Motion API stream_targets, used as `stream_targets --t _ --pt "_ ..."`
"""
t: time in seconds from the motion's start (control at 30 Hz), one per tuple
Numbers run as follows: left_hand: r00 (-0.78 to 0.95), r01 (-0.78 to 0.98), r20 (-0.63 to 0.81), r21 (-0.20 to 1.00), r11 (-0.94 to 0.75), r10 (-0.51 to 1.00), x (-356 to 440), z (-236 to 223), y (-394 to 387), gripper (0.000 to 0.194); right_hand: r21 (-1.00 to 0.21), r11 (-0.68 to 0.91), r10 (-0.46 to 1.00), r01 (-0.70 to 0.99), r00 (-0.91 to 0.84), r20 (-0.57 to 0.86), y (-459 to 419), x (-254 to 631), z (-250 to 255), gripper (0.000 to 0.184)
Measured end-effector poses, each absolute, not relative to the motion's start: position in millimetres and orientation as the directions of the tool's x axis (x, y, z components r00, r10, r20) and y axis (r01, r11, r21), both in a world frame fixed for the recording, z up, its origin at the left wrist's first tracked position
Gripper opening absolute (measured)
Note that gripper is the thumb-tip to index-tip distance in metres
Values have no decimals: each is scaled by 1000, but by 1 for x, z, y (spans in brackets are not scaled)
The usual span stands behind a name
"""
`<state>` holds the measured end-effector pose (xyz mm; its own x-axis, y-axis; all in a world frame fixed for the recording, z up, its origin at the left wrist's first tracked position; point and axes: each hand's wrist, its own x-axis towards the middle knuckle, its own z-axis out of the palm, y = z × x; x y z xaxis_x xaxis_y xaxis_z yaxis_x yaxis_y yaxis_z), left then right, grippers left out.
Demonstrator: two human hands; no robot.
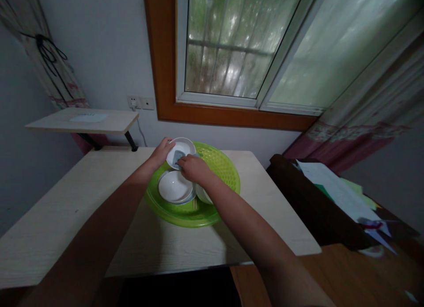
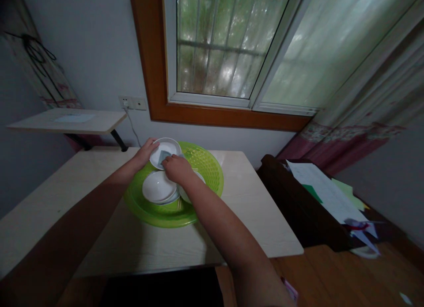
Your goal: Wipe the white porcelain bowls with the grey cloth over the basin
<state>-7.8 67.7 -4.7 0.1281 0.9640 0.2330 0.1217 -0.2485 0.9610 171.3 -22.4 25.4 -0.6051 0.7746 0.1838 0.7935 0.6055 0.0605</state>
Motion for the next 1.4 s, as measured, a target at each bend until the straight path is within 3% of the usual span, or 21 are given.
stream_targets --t 0.23,0.37,0.47,0.6,0.7,0.8,1.07,1.27,1.4 --pt "123 245 315 909 -337 941 -11 -1 62 47 -424 724 683 544 -650 332 -13 167 14 51" --pt "122 279 348 887 -369 930 -12 0 61 45 -507 713 685 485 -636 355 -9 167 12 47" --pt "126 326 355 867 -376 926 -11 0 62 46 -465 687 716 558 -628 304 -6 169 12 45" --pt "163 388 349 837 -386 923 -10 1 62 43 -242 615 788 750 -577 214 -6 174 13 44" --pt "197 433 337 813 -390 921 -10 2 61 39 -57 548 817 835 -518 254 -9 177 14 39" --pt "193 450 315 813 -369 929 -9 3 60 40 37 505 814 862 -490 312 -15 177 16 43" --pt "231 562 327 724 -400 916 -11 6 56 38 29 497 834 867 -486 262 -18 174 20 38" --pt "141 555 348 748 -365 927 -13 8 56 40 45 581 789 813 -575 214 -19 174 24 54" --pt "120 487 356 793 -367 927 -10 11 55 38 111 605 762 788 -614 207 -19 175 29 31"
